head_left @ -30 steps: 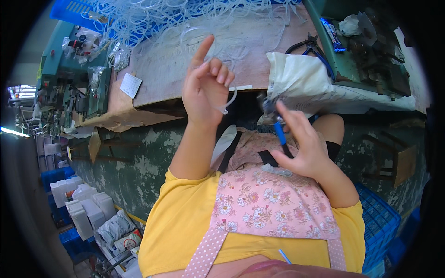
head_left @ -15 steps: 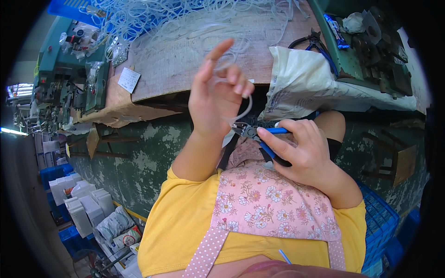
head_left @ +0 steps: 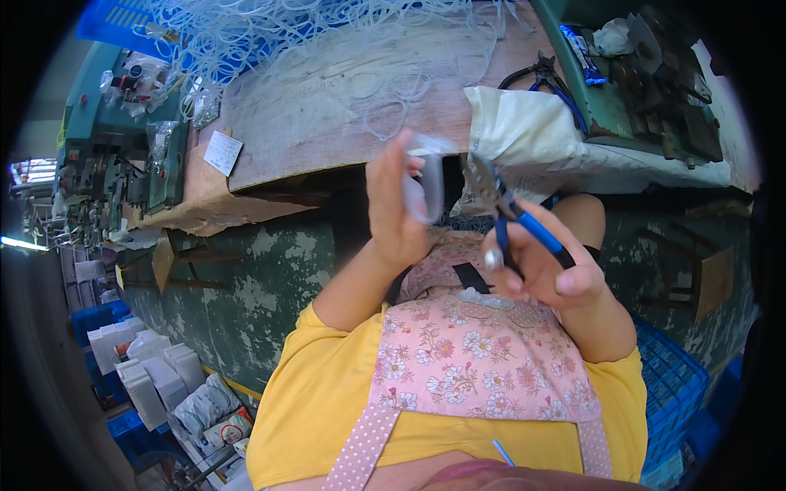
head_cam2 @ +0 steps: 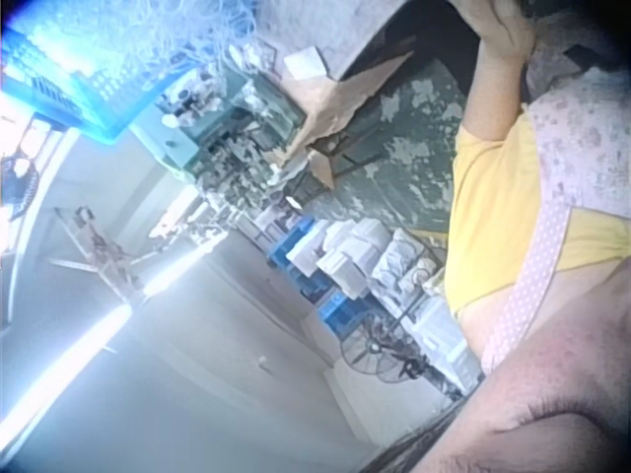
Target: The person repeatedly picks up lengths of clear plastic tubing from a blue basket, wraps a loop around their left hand, and uses blue-handled pliers to cut the tubing into short segments. The cut pieces are placed on the workbench.
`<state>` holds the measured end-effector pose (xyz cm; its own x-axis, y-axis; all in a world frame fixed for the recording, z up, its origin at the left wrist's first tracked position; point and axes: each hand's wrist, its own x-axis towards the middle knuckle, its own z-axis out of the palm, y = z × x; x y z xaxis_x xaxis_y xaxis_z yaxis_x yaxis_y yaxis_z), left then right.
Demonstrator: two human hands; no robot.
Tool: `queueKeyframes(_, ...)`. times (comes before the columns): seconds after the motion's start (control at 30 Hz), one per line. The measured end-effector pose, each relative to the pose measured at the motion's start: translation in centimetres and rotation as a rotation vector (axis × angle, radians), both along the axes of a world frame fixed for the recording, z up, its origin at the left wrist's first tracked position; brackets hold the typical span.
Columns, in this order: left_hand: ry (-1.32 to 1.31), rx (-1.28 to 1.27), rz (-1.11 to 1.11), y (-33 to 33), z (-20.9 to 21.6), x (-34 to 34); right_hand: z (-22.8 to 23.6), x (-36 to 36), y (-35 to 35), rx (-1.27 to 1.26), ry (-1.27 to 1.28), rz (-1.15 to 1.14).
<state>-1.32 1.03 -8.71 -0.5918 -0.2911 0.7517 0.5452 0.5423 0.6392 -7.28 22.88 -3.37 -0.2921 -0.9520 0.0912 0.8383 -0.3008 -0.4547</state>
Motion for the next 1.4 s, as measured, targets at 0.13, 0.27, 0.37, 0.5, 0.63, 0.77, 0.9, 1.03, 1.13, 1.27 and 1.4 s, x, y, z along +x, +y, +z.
queueKeyframes(0.13, 0.037, 1.120, -0.484, -0.2, 3.2, -0.4, 0.3, 0.0, -0.2, 0.518, 1.170, -0.434)
queueKeyframes(0.27, 0.065, 1.347, -0.654, -0.4, 5.0, -0.4, 0.3, 1.5, -0.9, 0.593, 1.815, -0.588)
queueKeyframes(0.37, 0.090, 1.346, -0.668, -0.2, 5.2, -0.2, 0.5, 1.9, -0.9, 0.602, 1.871, -0.562)
queueKeyframes(0.5, 0.112, 1.306, -0.668, -0.1, 5.3, 0.0, 0.7, 1.9, -0.9, 0.586, 1.929, -0.591)
queueKeyframes(0.63, 0.114, 1.304, -0.662, -0.1, 5.4, 0.0, 0.9, 1.9, -1.0, 0.589, 1.942, -0.594)
queueKeyframes(0.77, 0.125, 1.289, -0.673, 0.0, 5.4, 0.0, 1.1, 2.1, -0.9, 0.627, 1.950, -0.575)
queueKeyframes(0.9, 0.126, 1.311, -0.704, 0.0, 5.6, 0.0, 1.0, 2.3, -0.7, 0.634, 1.899, -0.527)
queueKeyframes(1.03, 0.023, 1.442, -0.805, -0.3, 6.2, -0.2, 0.1, 1.8, -1.0, 0.598, 1.968, -0.607)
queueKeyframes(1.13, -0.104, 1.534, -0.838, -0.5, 6.6, -0.6, -0.3, 0.8, -1.0, 0.539, 2.045, -0.662)
queueKeyframes(1.27, -0.290, 1.659, -0.964, -0.6, 6.8, -1.3, 0.1, -1.5, -0.4, 0.380, 2.193, -0.691)
queueKeyframes(1.4, -0.321, 1.682, -0.966, -0.7, 6.7, -1.6, 0.3, -1.5, -0.2, 0.420, 1.885, -0.616)
